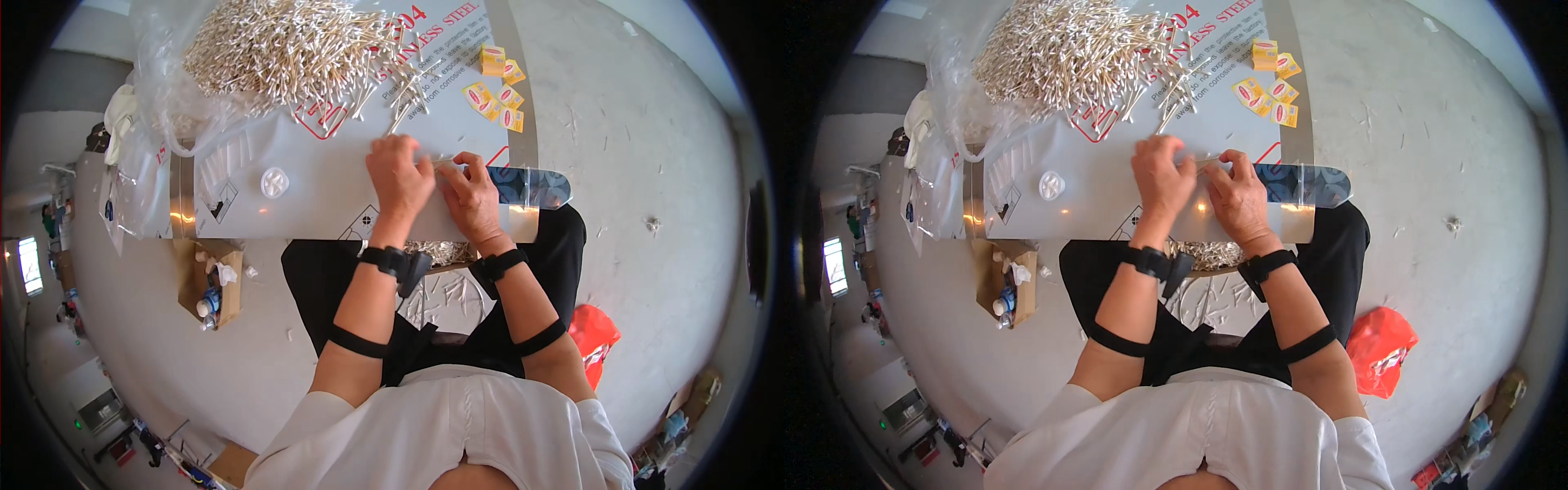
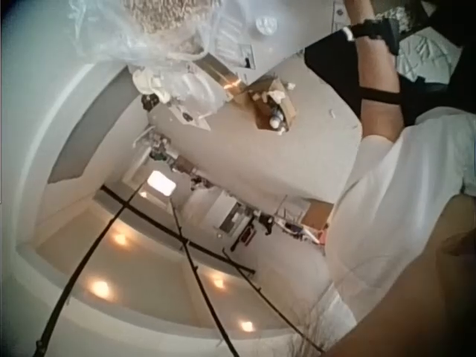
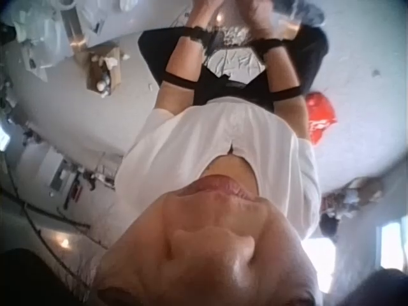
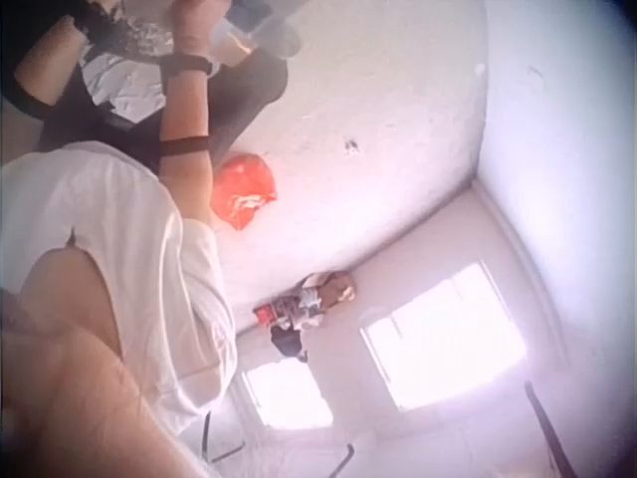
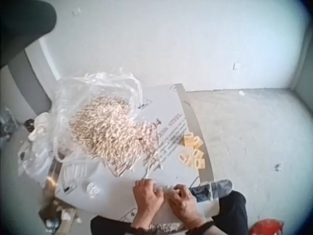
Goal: Packing cotton swabs into plastic containers and labeling them.
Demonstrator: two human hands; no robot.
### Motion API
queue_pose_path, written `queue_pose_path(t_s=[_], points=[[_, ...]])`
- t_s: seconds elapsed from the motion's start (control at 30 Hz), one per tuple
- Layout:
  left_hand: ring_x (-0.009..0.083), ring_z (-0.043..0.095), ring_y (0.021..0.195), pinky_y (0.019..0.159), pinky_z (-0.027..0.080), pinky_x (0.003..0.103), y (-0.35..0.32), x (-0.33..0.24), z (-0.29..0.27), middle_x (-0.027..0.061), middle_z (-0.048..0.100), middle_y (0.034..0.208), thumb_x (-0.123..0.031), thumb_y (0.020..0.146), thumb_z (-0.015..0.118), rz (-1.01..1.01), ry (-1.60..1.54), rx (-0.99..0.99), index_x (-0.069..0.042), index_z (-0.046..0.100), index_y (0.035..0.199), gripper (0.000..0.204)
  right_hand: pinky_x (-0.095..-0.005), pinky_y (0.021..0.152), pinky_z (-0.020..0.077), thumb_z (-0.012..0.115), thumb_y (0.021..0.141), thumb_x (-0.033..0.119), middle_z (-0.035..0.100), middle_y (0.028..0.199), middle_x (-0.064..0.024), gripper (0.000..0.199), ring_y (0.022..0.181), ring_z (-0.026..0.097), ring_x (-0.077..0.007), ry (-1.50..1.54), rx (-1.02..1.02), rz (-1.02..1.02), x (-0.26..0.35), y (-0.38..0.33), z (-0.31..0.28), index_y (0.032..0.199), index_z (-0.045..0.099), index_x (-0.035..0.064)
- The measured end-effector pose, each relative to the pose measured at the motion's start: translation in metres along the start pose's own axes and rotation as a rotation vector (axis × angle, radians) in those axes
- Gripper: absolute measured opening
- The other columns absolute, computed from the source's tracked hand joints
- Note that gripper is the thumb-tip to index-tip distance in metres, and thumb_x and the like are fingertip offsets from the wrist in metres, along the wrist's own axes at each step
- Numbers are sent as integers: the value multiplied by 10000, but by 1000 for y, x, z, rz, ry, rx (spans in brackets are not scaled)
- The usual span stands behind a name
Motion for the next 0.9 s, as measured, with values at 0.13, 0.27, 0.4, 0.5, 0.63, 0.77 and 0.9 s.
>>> queue_pose_path(t_s=[0.13,0.27,0.4,0.5,0.63,0.77,0.9], points=[[308,527,971,805,414,465,42,35,-5,86,581,915,-151,734,713,-117,57,-211,-74,585,858,194,-373,714,527,713,754,81,544,1110,-97,374,817,608,-263,38,-32,-63,5,2,-1,1120,652,124],[306,524,979,810,414,459,49,38,0,82,583,920,-157,786,715,-83,274,-105,-84,594,863,160,-373,726,524,723,760,112,544,1104,-91,359,820,609,-255,0,74,-23,11,7,0,1111,647,118],[304,519,962,798,405,453,23,30,-3,77,573,909,-135,787,712,-69,266,-57,-93,582,845,149,-371,720,519,727,769,129,548,1080,-76,302,810,610,-257,-47,98,-45,6,7,3,1063,660,119],[299,511,912,770,386,441,-8,12,-8,73,547,868,-101,777,709,11,103,8,-102,556,827,161,-371,714,512,721,774,154,556,1011,-66,233,818,599,-256,-32,56,-65,1,6,4,994,653,119],[305,514,924,777,396,453,-5,15,-7,74,560,891,-99,769,716,50,10,60,-95,565,849,172,-374,703,502,714,780,180,551,908,-63,166,827,590,-265,-6,19,-92,2,6,2,899,623,108],[319,528,952,821,427,458,42,37,-3,90,591,948,-101,750,733,66,-33,-160,-104,627,933,212,-374,696,500,716,776,182,541,897,-66,165,816,589,-265,-6,18,-100,5,6,3,893,624,109],[312,531,966,844,430,442,77,39,8,79,597,965,-128,745,749,58,96,-68,-122,652,939,217,-375,688,497,723,762,190,522,853,-60,173,803,584,-258,-22,25,-110,4,5,2,877,621,109]])
Point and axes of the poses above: each hand's wrist, its own y-axis towards the middle knuckle, its own z-axis out of the palm, x = y × z, the point moved 3 cm from there along y, towards the middle knuckle
